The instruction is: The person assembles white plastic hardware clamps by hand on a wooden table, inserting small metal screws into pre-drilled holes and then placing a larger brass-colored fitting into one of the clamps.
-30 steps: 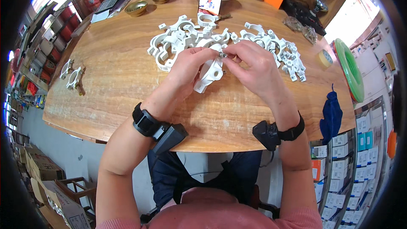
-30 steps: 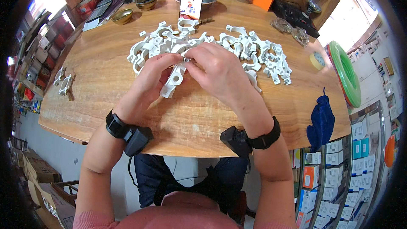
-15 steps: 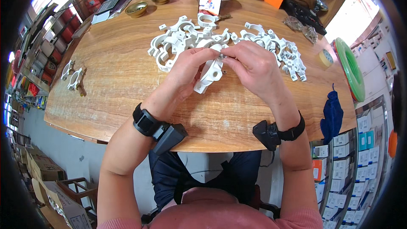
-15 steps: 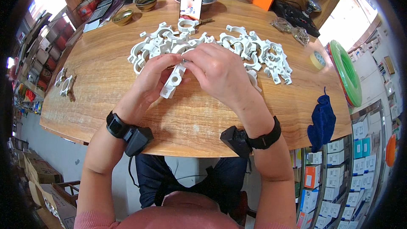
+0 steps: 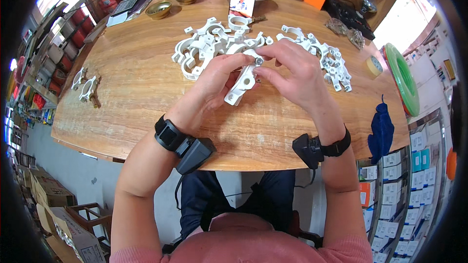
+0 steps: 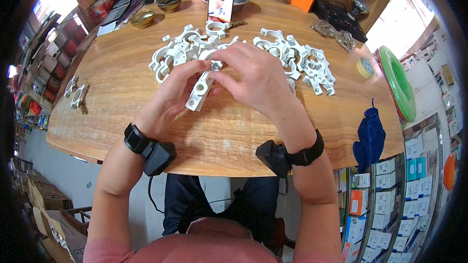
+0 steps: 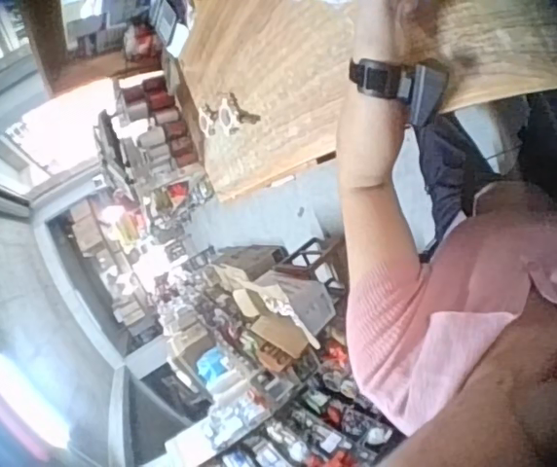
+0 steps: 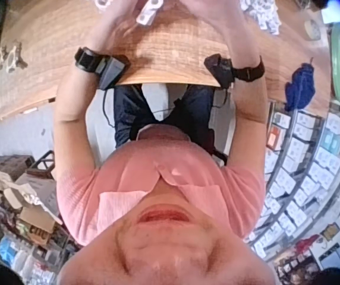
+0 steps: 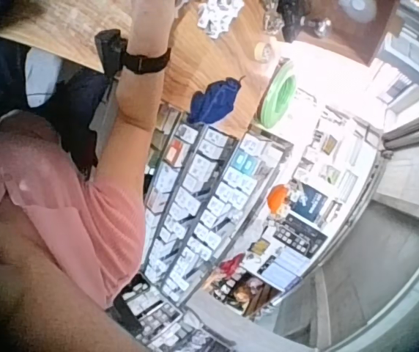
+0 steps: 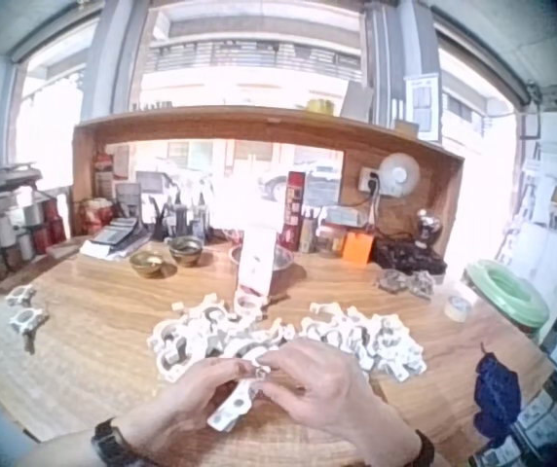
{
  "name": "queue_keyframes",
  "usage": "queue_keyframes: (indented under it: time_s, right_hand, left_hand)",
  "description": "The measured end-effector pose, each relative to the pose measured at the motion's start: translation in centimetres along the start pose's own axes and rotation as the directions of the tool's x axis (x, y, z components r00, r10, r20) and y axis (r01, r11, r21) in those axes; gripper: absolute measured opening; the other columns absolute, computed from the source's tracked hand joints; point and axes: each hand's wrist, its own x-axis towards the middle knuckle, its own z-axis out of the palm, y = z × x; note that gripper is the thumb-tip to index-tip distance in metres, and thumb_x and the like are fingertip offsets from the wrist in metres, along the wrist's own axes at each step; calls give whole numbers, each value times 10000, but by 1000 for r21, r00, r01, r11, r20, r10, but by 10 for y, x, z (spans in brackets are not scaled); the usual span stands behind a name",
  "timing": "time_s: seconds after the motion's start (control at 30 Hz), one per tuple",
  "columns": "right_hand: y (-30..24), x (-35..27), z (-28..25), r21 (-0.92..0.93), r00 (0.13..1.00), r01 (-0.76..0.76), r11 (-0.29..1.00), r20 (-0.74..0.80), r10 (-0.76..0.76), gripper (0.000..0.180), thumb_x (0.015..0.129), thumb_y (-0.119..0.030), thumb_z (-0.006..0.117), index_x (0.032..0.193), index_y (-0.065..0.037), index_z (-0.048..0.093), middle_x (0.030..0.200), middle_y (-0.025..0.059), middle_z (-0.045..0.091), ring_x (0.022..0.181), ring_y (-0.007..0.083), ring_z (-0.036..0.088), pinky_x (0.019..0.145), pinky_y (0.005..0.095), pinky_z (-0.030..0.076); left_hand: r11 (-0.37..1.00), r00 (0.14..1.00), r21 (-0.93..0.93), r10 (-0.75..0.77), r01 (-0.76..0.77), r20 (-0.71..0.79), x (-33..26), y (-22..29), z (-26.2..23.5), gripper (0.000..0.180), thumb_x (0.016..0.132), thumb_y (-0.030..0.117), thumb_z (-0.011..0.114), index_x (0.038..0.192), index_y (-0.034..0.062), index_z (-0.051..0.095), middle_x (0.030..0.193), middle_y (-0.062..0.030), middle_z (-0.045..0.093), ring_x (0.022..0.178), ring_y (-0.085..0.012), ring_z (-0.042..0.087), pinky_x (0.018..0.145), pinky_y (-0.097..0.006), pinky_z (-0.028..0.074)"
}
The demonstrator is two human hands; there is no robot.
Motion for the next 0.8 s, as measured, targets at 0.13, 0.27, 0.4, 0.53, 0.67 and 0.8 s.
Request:
queue_keyframes:
  time_s: [0.13, 0.27, 0.4, 0.53, 0.67, 0.8]
  right_hand:
    - [3, 3, 3, -31, 992, 105, 994, -61, -107, 136, 686, -119, 640, 806, -69, 601, 739, 59, 569, 681, 223, 559, 583, 299, 455]
    - [-5, 3, -4, -45, 998, -46, 998, 43, 47, 122, 687, -106, 631, 803, -73, 609, 758, 58, 570, 702, 221, 559, 597, 300, 456]
    - [-5, 3, -1, -19, 998, 32, 999, -60, -33, 108, 681, -112, 637, 770, -66, 596, 749, 60, 559, 701, 221, 552, 594, 310, 448]
    - [-5, 4, -3, -84, 997, 53, 995, -53, -58, 138, 665, -127, 653, 766, -61, 587, 742, 63, 555, 691, 224, 553, 581, 306, 450]
    - [-9, 4, -2, -49, 998, 34, 998, -57, -37, 122, 670, -93, 632, 779, -53, 594, 746, 66, 561, 683, 224, 559, 576, 305, 456]
    - [-2, 1, -2, -75, 995, 57, 996, -82, -63, 140, 677, -18, 577, 811, -46, 607, 761, 73, 571, 679, 227, 567, 583, 309, 466]
  left_hand:
    - [999, 998, 50, -12, 8, 62, 2, 2, -9, 220, 821, 171, 496, 957, 3, 537, 912, -84, 570, 807, -147, 565, 684, -323, 514]
    - [999, 1000, 35, -15, 16, -9, -1, 3, 0, 196, 779, 144, 519, 875, -24, 549, 760, -74, 583, 647, -138, 583, 606, -248, 486]
    - [1000, 1000, 6, 10, -10, 13, 0, 2, 3, 187, 773, 154, 527, 859, -10, 551, 738, -66, 580, 632, -129, 581, 578, -236, 480]
    - [999, 1000, 38, -24, 24, 1, 1, 0, 0, 177, 774, 167, 532, 833, 1, 554, 701, -53, 580, 575, -120, 572, 533, -233, 480]
    - [999, 999, 42, 4, -5, 32, -1, 3, -5, 211, 825, 169, 497, 936, -6, 536, 842, -85, 579, 724, -150, 580, 687, -306, 515]
    - [995, 1000, 93, -25, 23, 19, 1, 6, -7, 224, 829, 172, 490, 947, -12, 539, 854, -95, 581, 734, -158, 581, 706, -316, 512]
